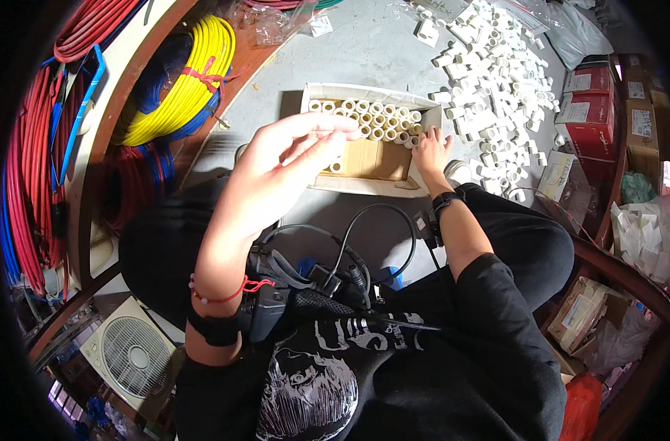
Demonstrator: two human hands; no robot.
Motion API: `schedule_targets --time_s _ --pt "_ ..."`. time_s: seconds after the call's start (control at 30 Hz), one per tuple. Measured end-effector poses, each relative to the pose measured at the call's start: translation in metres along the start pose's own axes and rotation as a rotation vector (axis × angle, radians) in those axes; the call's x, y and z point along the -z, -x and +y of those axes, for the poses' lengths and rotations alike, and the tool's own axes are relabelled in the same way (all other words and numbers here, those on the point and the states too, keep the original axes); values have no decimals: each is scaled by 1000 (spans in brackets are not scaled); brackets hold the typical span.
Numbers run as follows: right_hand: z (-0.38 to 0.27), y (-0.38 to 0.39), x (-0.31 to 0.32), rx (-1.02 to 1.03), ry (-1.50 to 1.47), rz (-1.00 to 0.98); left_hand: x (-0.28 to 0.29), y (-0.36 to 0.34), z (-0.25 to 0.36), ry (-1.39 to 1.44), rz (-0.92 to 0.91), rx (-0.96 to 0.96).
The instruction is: The person is sorting and inspecting small white plastic pipe fittings in a hardware storage warehouse.
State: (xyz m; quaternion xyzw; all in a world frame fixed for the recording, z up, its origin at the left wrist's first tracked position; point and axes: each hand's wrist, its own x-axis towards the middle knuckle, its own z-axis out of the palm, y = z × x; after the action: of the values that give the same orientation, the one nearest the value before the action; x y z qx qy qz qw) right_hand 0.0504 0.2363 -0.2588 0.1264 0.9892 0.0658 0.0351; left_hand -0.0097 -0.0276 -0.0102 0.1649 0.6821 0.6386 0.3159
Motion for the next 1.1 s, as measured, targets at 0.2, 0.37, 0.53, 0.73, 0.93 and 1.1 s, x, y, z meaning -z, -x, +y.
schedule_targets --time_s 0.2,0.37,0.53,0.73,0.93,1.1 --pt "-5 -6 4 29 17 -21 2 2 3 24 36 62" --pt "-2 -8 -9 31 75 -40 2 1 -2 27 40 59" --pt "-2 -10 -15 44 64 -41 3 2 4 47 16 109" --pt "0 -9 -19 99 60 106 3 2 -1 56 33 93" --pt "-1 -12 -16 63 51 44 3 1 -2 23 35 81" --pt "-5 -12 -6 42 43 -44 1 1 3 37 31 120"
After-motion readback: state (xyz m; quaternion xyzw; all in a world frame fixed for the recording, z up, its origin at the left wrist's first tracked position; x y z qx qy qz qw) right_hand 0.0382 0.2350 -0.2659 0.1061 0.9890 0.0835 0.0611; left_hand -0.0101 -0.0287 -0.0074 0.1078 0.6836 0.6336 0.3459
